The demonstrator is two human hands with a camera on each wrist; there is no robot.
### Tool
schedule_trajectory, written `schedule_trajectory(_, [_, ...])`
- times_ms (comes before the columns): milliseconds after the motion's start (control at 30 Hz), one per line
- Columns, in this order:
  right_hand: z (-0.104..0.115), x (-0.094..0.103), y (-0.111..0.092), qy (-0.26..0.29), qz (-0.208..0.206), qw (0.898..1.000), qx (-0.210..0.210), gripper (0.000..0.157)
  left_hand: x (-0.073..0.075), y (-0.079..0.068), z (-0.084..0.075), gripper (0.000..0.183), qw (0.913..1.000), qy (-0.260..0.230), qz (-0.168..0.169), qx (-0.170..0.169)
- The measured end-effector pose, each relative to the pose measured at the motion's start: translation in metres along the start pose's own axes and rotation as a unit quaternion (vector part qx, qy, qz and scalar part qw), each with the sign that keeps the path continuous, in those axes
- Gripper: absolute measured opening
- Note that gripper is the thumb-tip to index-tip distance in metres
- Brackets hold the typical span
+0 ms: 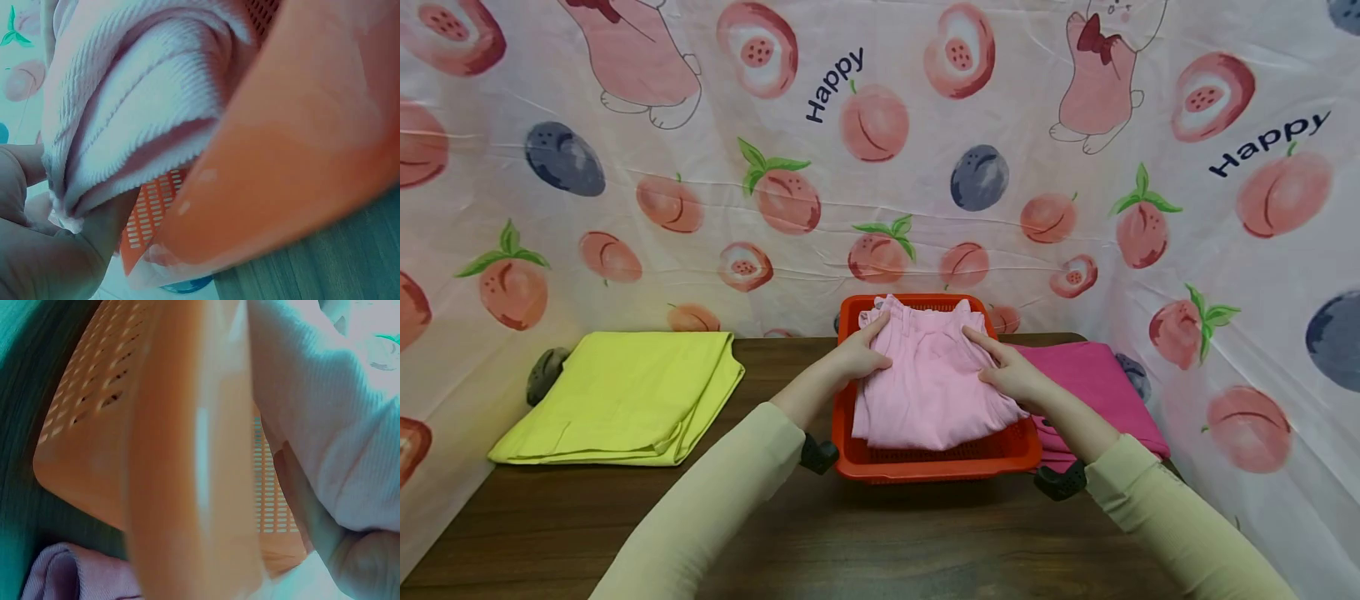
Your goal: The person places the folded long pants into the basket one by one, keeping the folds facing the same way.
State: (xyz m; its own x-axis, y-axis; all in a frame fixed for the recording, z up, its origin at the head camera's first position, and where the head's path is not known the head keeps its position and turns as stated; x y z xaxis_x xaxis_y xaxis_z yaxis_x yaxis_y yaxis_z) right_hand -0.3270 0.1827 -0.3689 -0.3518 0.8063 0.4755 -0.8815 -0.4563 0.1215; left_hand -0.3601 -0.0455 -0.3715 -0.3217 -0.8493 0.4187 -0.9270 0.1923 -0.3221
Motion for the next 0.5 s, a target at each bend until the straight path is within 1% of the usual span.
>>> schedule_trajectory(200, [-0.003, -0.003, 0.003, -0.008, 0.017, 1.000, -0.020, 0.073, -0.004, 0.005, 0.003, 0.085, 0.9997, 0.017, 0.005, 0.014])
schedule_trajectory(333, [-0.001, 0.000, 0.006, -0.003, 0.024, 0.999, -0.038, 0.073, -0.004, 0.005, 0.000, 0.084, 0.9996, 0.016, 0.005, 0.024])
schedule_trajectory(500, [-0.001, 0.002, 0.014, 0.005, 0.021, 0.999, -0.040, 0.075, -0.004, 0.007, -0.005, 0.085, 0.9994, 0.013, 0.002, 0.032])
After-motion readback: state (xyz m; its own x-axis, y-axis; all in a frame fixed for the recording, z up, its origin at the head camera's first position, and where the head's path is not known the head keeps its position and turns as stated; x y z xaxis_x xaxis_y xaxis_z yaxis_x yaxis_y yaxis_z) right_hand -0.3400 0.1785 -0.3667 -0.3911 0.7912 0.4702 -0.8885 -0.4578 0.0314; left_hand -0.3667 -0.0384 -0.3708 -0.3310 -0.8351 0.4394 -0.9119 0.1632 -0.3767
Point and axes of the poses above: each hand's wrist, its own y-axis towards the middle knuckle, its own x-axis out of the back of the hand, z = x × y, the point moved 6 cm from there along y, towards the middle knuckle, and after that the axes turned 10 degrees about x, right-handed, at the moved point
